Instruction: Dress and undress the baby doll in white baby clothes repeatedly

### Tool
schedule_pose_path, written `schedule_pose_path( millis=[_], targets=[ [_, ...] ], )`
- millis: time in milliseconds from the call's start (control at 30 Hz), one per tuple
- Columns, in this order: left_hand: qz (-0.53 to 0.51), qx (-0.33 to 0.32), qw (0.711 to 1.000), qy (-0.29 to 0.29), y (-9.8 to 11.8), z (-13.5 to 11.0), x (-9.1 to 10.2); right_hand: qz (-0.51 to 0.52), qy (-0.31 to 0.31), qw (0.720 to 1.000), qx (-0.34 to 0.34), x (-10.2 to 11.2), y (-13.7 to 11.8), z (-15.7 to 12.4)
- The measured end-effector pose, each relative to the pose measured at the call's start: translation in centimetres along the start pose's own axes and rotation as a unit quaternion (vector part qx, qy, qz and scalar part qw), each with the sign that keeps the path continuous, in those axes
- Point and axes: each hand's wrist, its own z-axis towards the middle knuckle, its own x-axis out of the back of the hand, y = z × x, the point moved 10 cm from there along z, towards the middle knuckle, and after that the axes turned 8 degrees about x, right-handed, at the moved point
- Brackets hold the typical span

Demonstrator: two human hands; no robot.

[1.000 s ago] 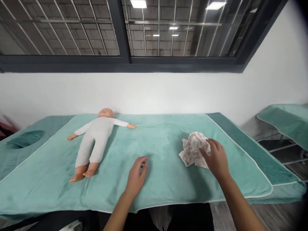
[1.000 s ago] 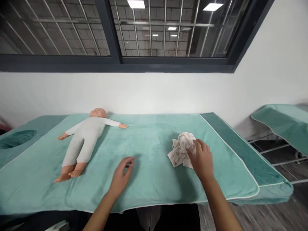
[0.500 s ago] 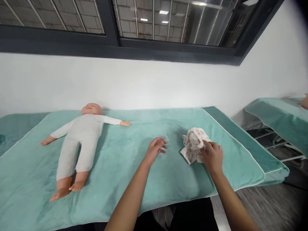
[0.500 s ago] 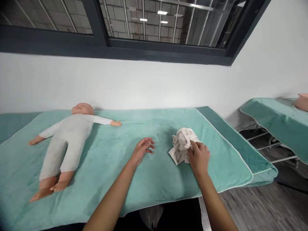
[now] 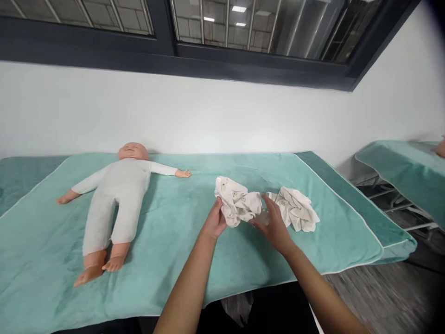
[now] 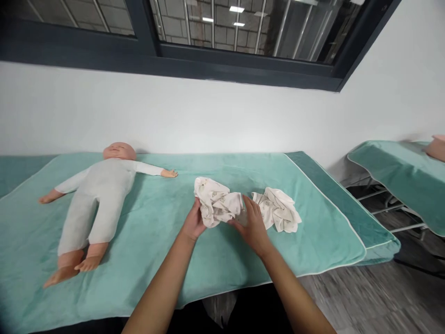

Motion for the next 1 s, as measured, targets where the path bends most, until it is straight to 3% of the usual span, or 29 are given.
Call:
schedule_pose_path(
  millis=[67,133,200,300,367,433,533,600,667,700,767,800,867,933,1000],
  targets=[
    [0.026,0.027,0.999,-0.03,-0.8,-0.1,-0.7,0.066,-0.036,0.996,-0.038,-0.4,1.2,-0.5],
    [0.078,0.065,0.994,-0.05,-2.0,-0.4,-1.3,0.097,-0.08,0.992,-0.031,-1.1,0.6,-0.4],
    [0.119,0.08,0.989,-0.046,-2.4,-0.5,-1.4,0.054,-0.109,0.992,-0.015,-1.2,-0.3,0.1],
    [0.114,0.018,0.993,0.006,-0.8,-0.2,-0.4,-0.049,-0.124,0.991,-0.008,0.4,-0.4,1.3],
    [0.078,-0.028,0.995,0.05,0.5,0.1,0.6,-0.083,-0.074,0.994,-0.001,2.8,-0.1,1.9],
    [0.023,-0.051,0.995,0.084,1.4,0.2,1.7,-0.074,0.013,0.997,-0.003,5.7,0.3,2.0],
    [-0.058,-0.062,0.991,0.099,2.1,0.1,2.5,0.032,0.14,0.987,-0.077,8.7,2.3,0.8],
    [-0.077,-0.052,0.993,0.074,2.2,-0.1,2.2,0.172,0.22,0.948,-0.151,9.7,4.1,-0.2],
    [-0.056,-0.032,0.997,0.031,2.0,-0.2,1.2,0.311,0.275,0.889,-0.194,10.6,5.2,-0.5],
    [-0.039,-0.02,0.999,0.015,1.8,-0.3,0.8,0.361,0.282,0.866,-0.199,11.3,5.4,-0.1],
    [-0.008,-0.007,1.0,-0.001,1.5,-0.4,0.3,0.408,0.279,0.851,-0.175,14.0,5.2,1.3],
    [-0.001,-0.006,1.0,-0.001,1.5,-0.4,0.2,0.411,0.279,0.855,-0.15,15.9,5.2,2.1],
    [0.001,-0.012,1.0,0.004,1.5,-0.3,0.3,0.362,0.344,0.863,-0.08,21.1,5.7,2.5],
    [0.001,-0.014,1.0,0.008,1.4,-0.1,0.4,0.233,0.463,0.854,-0.035,26.2,7.0,0.6],
    [0.001,-0.012,1.0,0.015,1.3,0.0,0.6,0.053,0.515,0.853,-0.066,28.5,8.8,-1.9]
  ],
)
